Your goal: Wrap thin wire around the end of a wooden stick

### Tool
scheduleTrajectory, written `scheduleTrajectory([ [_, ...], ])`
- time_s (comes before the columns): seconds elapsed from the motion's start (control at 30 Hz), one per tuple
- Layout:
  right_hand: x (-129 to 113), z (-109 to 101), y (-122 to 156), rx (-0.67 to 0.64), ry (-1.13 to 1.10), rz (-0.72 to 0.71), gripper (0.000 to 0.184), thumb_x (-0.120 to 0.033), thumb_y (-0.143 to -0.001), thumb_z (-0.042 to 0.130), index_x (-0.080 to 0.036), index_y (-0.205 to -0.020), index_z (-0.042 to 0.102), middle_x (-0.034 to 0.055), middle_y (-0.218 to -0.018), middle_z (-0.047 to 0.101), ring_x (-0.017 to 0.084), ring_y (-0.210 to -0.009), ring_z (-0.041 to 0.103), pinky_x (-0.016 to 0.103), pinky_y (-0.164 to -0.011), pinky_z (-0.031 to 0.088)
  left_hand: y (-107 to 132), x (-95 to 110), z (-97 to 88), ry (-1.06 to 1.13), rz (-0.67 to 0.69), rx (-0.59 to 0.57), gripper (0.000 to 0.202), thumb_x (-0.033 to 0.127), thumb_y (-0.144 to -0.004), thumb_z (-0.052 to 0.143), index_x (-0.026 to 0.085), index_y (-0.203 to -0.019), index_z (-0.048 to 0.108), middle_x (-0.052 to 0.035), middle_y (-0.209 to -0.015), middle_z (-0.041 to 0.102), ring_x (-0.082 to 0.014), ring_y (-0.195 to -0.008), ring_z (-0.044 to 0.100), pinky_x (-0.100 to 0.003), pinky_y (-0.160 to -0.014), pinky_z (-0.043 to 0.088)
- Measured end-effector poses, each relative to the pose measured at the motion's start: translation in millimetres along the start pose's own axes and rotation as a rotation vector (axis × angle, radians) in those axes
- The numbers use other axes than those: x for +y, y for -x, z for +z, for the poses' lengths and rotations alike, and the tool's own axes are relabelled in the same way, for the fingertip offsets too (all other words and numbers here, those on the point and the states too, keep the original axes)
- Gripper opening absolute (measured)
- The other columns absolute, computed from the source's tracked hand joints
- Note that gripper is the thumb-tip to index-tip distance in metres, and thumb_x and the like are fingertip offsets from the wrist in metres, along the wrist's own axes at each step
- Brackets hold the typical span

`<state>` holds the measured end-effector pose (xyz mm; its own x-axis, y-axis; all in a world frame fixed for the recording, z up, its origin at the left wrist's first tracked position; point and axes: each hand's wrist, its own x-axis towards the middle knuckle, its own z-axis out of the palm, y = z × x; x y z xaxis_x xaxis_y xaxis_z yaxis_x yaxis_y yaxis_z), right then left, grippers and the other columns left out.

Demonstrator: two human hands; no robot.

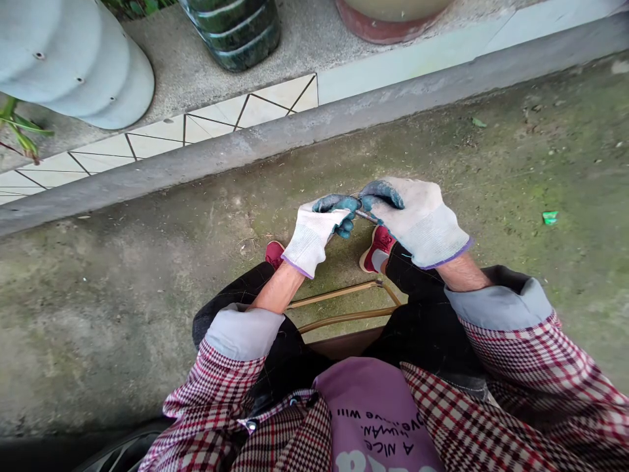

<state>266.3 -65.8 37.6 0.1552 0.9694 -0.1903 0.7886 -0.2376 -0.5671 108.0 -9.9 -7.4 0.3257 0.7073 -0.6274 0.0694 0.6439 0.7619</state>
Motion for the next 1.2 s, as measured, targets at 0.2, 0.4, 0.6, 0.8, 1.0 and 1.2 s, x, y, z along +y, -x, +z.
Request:
scheduleTrajectory([
  [0.2,-1,2,-2,-0.103,0.3,-0.155,0.025,-0.027,-0.096,0.053,-0.022,-0.107,0.074,0.0117,-0.113,0.074,0.03,-0.099,0.07,0.039,-0.08,0.05,1,3,-11.2,-0.014,-0.039,-0.232,0.036,0.047,-0.09,0.069,0.014,-0.078,0.066,-0.0059,-0.071,0.072,-0.0094,-0.041,0.055,-0.024,-0.039,0.042],
  [0.4,-1,4,-1,-0.146,0.462,-0.249,0.027,-0.029,-0.097,0.053,-0.02,-0.112,0.074,0.0134,-0.115,0.073,0.03,-0.099,0.066,0.038,-0.076,0.046,4,6,-14.6,-0.181,-0.005,-0.238,0.03,0.037,-0.086,0.072,0.014,-0.069,0.064,-0.0029,-0.059,0.066,-0.0066,-0.037,0.048,-0.02,-0.035,0.034],
  [0.6,0,6,-1,-0.121,0.434,-0.268,0.026,-0.027,-0.097,0.053,-0.018,-0.108,0.074,0.0127,-0.112,0.074,0.028,-0.095,0.068,0.037,-0.073,0.047,6,9,-14.7,-0.263,-0.033,-0.197,0.014,0.025,-0.087,0.067,0.014,-0.078,0.066,0.0036,-0.051,0.059,-0.0043,-0.033,0.042,-0.017,-0.034,0.029],
  [0.8,11,-5,1,0.016,0.151,-0.208,0.023,-0.023,-0.095,0.056,-0.023,-0.107,0.076,0.0075,-0.11,0.076,0.028,-0.098,0.071,0.039,-0.082,0.053,7,12,-16.6,-0.219,-0.028,-0.195,0.01,0.022,-0.087,0.064,0.013,-0.085,0.069,0.0033,-0.053,0.061,-0.0041,-0.034,0.043,-0.017,-0.034,0.03],
  [1.0,13,-3,5,0.054,0.14,-0.184,0.024,-0.026,-0.095,0.056,-0.024,-0.108,0.076,0.0073,-0.11,0.077,0.028,-0.098,0.071,0.041,-0.085,0.053,8,13,-15.0,-0.172,-0.015,-0.163,0.009,0.021,-0.086,0.066,0.013,-0.082,0.068,0.0023,-0.054,0.063,-0.0046,-0.035,0.046,-0.018,-0.034,0.032],
  [1.2,5,10,5,0.033,0.305,-0.263,0.025,-0.026,-0.097,0.053,-0.021,-0.112,0.072,0.0103,-0.11,0.073,0.026,-0.092,0.067,0.037,-0.073,0.047,4,6,-14.6,-0.165,0.016,-0.177,0.015,0.027,-0.084,0.071,0.014,-0.08,0.068,0.0018,-0.054,0.063,-0.0055,-0.036,0.048,-0.018,-0.036,0.034],
])
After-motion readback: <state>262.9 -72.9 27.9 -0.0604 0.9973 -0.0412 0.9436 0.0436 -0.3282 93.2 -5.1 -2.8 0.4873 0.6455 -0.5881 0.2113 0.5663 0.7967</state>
